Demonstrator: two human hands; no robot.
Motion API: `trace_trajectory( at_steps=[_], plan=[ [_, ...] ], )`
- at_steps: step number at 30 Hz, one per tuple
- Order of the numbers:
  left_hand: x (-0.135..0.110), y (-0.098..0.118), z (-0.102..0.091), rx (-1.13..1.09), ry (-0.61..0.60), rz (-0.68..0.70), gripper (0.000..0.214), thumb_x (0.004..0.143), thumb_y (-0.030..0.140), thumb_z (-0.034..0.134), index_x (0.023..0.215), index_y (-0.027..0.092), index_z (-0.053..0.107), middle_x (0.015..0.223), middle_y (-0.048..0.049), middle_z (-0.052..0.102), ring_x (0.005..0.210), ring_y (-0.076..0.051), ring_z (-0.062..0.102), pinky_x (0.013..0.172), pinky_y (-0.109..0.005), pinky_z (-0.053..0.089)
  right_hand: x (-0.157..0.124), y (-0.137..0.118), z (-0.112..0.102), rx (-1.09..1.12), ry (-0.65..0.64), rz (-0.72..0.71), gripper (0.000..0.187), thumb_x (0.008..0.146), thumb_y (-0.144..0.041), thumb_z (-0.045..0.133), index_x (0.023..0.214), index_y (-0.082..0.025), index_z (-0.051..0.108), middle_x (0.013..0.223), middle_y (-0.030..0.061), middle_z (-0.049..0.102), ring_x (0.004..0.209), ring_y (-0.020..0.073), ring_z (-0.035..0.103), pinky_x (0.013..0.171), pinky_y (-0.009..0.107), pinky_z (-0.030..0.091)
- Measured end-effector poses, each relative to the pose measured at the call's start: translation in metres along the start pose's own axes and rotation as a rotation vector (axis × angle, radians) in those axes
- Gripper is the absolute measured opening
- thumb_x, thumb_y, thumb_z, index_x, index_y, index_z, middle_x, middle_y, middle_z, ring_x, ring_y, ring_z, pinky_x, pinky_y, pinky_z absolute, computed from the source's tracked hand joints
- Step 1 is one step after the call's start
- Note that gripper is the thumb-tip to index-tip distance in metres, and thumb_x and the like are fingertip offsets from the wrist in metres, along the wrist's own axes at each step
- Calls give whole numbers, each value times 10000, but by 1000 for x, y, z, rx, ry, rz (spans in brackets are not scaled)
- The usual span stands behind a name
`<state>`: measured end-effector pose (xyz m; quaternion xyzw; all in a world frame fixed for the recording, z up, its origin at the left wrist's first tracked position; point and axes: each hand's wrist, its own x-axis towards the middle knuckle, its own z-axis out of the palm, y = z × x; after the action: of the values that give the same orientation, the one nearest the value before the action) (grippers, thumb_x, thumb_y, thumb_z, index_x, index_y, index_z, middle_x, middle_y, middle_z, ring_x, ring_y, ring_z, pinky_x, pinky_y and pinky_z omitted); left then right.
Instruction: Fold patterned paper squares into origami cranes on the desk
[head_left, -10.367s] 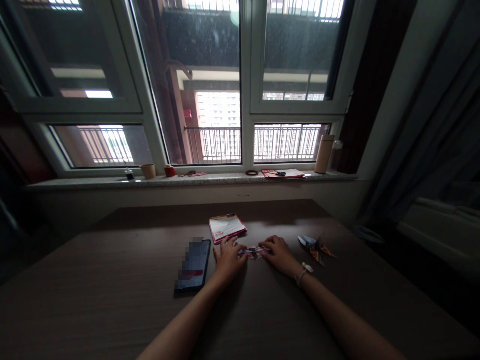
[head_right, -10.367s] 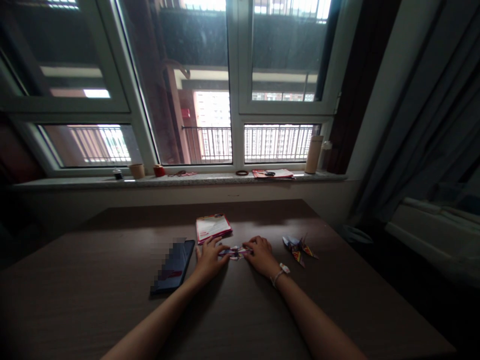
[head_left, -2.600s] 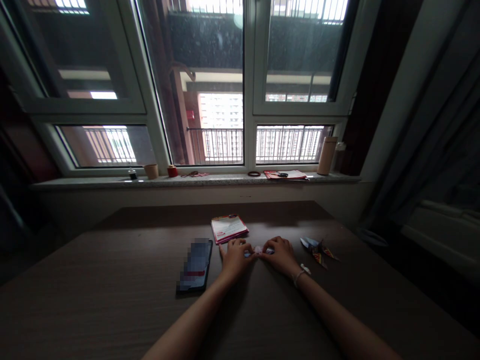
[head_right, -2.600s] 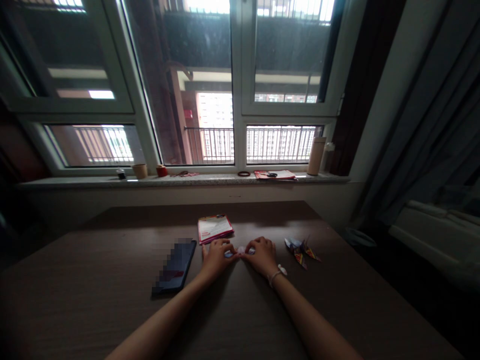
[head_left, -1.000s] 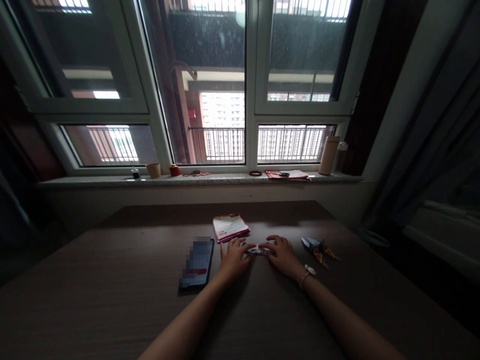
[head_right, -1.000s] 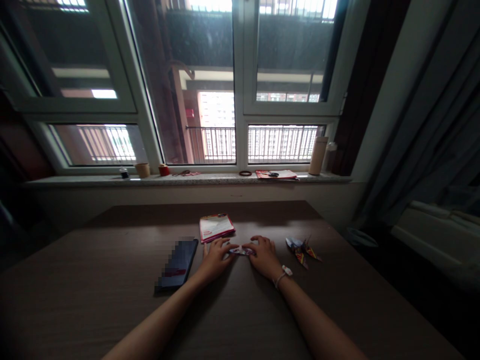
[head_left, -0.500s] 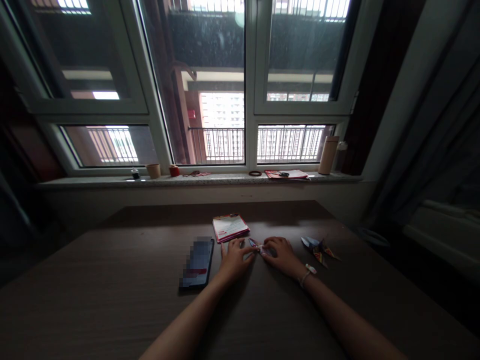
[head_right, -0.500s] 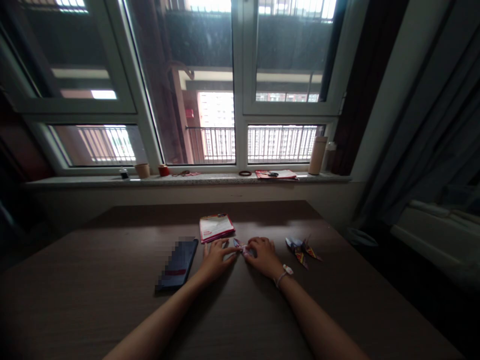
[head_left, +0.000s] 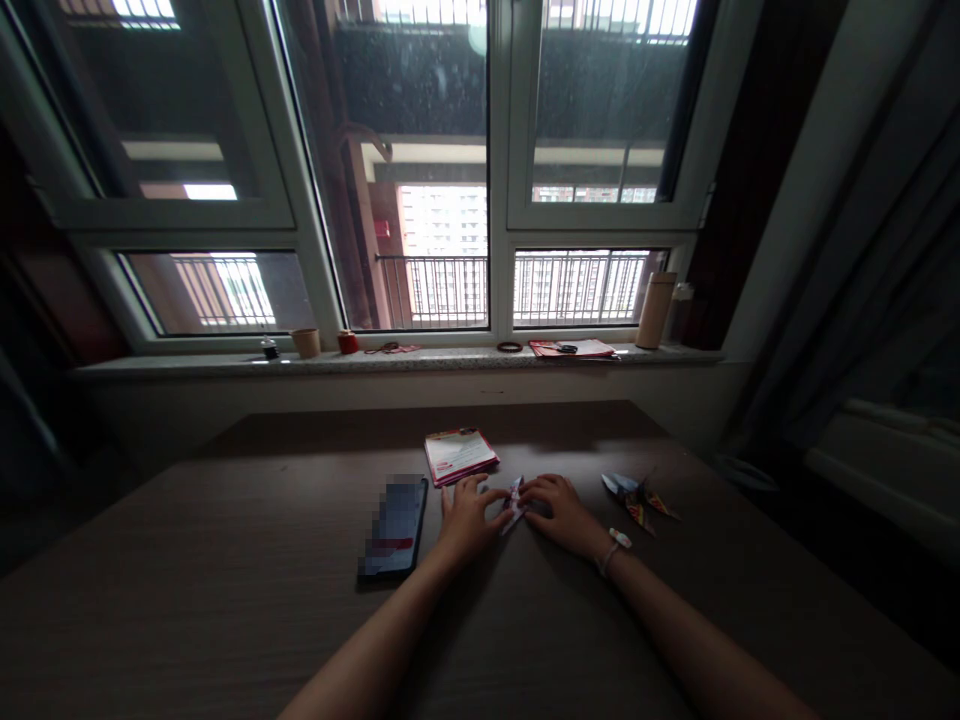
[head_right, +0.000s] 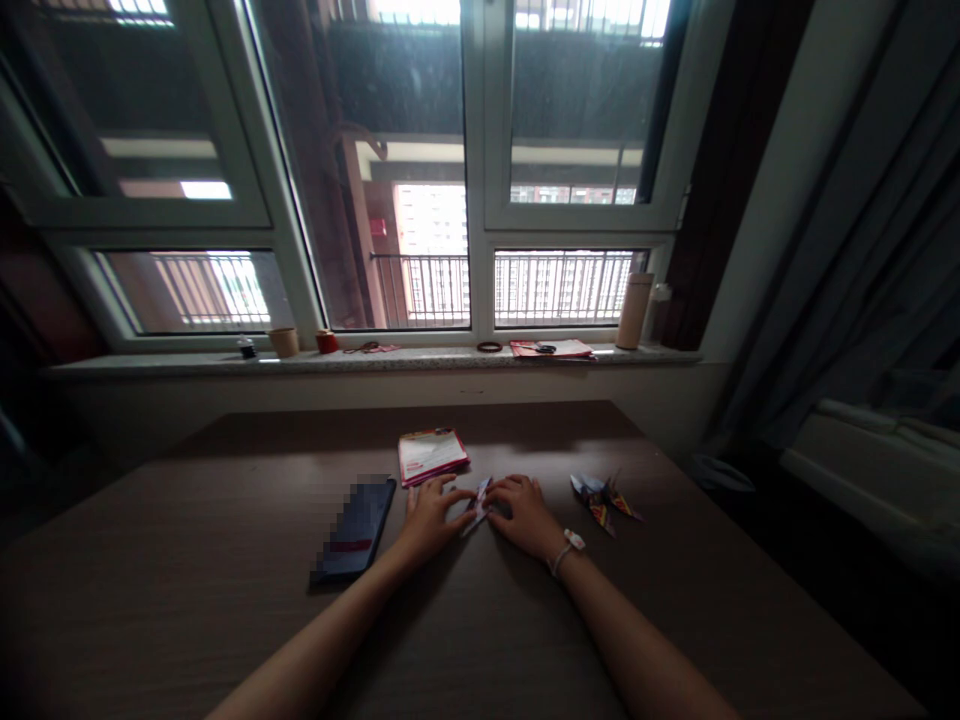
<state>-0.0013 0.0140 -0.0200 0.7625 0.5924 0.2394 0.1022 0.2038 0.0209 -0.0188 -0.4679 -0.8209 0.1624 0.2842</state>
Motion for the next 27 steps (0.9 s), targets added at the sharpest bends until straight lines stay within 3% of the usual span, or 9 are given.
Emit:
trace_trajectory(
  at_steps=[5,11,14,20,27],
  plan=[
    [-1,2,-1,-6,23,20,217,848,447,635,1024,390,748,1359,-40,558,1318,-277,424,1151,-575,167,0,-2,-1,-36,3,-6,204,845,-281,612,999,-332,736,1196,-8,675,1226,257,459,1106,470,263],
    [0,3,-4,19,-11,5,299,798,540,661,1053,407,742,1367,-41,547,1318,-309,428,1151,-568,183,0,-3,-2,-75,20,-14,191,861,-290,611,982,-336,752,1137,7,684,1225,266,448,1105,471,257],
    [1,1,-5,30,-40,11,315,790,491,683,1092,413,727,1381,-44,536,1321,-317,427,1142,-574,202,-1,-4,-3,-101,26,-12,204,857,-261,607,979,-334,752,1098,17,683,1205,266,457,1101,484,254],
    [1,3,-5,25,14,32,221,838,358,652,1036,377,749,1350,-63,562,1302,-291,456,1137,-585,201,-2,-10,-5,-134,39,10,209,859,-257,598,999,-306,746,1044,37,679,1173,269,473,1120,538,197],
    [0,5,-6,39,-36,18,280,815,412,675,1090,390,724,1382,-62,538,1324,-312,431,1138,-612,174,-1,-7,-3,-131,51,-13,191,838,-253,625,962,-322,754,1141,25,671,1217,279,448,1125,537,220]
  ],
)
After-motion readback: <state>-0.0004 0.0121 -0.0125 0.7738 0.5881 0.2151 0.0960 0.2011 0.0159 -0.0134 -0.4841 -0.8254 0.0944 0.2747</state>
